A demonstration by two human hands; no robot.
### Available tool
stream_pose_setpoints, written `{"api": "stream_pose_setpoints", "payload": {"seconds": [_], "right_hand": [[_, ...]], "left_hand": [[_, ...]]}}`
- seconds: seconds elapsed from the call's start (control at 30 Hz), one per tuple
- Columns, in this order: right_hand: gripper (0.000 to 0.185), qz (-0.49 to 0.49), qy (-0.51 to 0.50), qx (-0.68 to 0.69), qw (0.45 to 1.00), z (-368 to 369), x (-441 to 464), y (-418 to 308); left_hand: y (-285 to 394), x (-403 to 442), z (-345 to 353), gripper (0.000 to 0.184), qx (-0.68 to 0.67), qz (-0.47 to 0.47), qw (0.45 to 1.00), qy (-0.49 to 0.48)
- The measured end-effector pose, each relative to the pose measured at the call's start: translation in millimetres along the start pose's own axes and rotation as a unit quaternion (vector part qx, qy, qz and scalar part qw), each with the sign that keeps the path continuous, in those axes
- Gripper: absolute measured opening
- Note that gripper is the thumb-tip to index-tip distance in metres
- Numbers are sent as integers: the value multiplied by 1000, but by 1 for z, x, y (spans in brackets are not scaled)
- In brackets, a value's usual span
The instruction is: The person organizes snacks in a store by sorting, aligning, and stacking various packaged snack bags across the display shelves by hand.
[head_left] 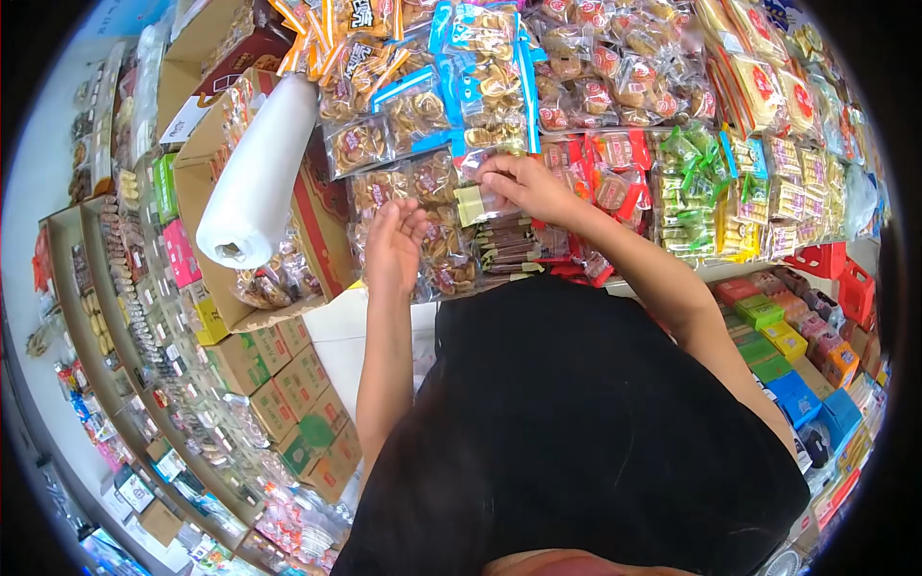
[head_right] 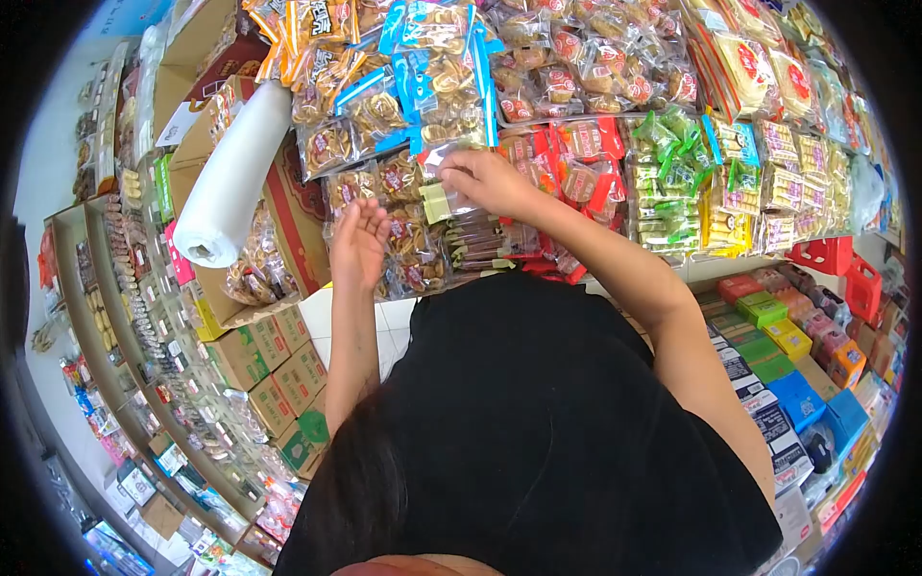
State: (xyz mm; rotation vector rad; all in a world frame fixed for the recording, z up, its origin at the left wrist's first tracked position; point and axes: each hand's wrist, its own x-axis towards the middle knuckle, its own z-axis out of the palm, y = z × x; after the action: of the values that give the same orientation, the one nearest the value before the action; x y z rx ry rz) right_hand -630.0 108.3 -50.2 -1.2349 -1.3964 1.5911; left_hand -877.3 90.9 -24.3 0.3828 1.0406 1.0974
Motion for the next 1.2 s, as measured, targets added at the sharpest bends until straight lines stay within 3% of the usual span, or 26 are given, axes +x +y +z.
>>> {"api": "stream_pose_setpoints", "payload": {"seconds": [0.2, 0.27, 0.3, 0.37, 0.43, 0.47, 0.5, 0.53, 0.57, 0.63, 0.73, 0.83, 1.1, 1.2], "right_hand": [[19, -66, -4, -117, 991, 2, -26, -28], [16, -180, 74, -192, 962, -4, -35, -28], [16, -179, 75, -194, 962, -10, -38, -30], [17, -264, 197, -297, 896, -32, -41, -35], [22, -269, 223, -362, 864, -60, -42, -39], [27, -272, 248, -425, 827, -71, -42, -39], [27, -272, 249, -426, 826, -77, -41, -36], [30, -257, 238, -454, 820, -80, -39, -29], [33, -241, 226, -480, 812, -81, -38, -24], [37, -246, 212, -509, 797, -81, -36, -17], [38, -253, 210, -544, 772, -78, -34, -13], [39, -245, 218, -544, 772, -76, -34, -13], [35, -246, 236, -573, 745, -74, -32, -10], [35, -247, 238, -573, 744, -73, -31, -9]], "left_hand": [[-5, -37, -11, 15, 39, 44, 998, 16], [-2, -41, -14, 13, 153, 147, 976, 56], [-1, -41, -17, 13, 152, 147, 976, 54], [3, -41, -26, 11, 300, 268, 907, 123], [9, -37, -47, 13, 296, 263, 911, 114], [12, -34, -50, 17, 324, 279, 892, 145], [15, -32, -53, 21, 352, 294, 871, 178], [19, -30, -53, 36, 389, 290, 860, 157], [21, -25, -59, 36, 389, 291, 860, 156], [16, -13, -75, 51, 521, 251, 796, 182], [6, -9, -81, 60, 553, 202, 792, 163], [6, -13, -80, 59, 607, 167, 762, 151], [5, -11, -79, 58, 612, 173, 759, 139], [2, -13, -73, 55, 574, 182, 786, 140]]}}
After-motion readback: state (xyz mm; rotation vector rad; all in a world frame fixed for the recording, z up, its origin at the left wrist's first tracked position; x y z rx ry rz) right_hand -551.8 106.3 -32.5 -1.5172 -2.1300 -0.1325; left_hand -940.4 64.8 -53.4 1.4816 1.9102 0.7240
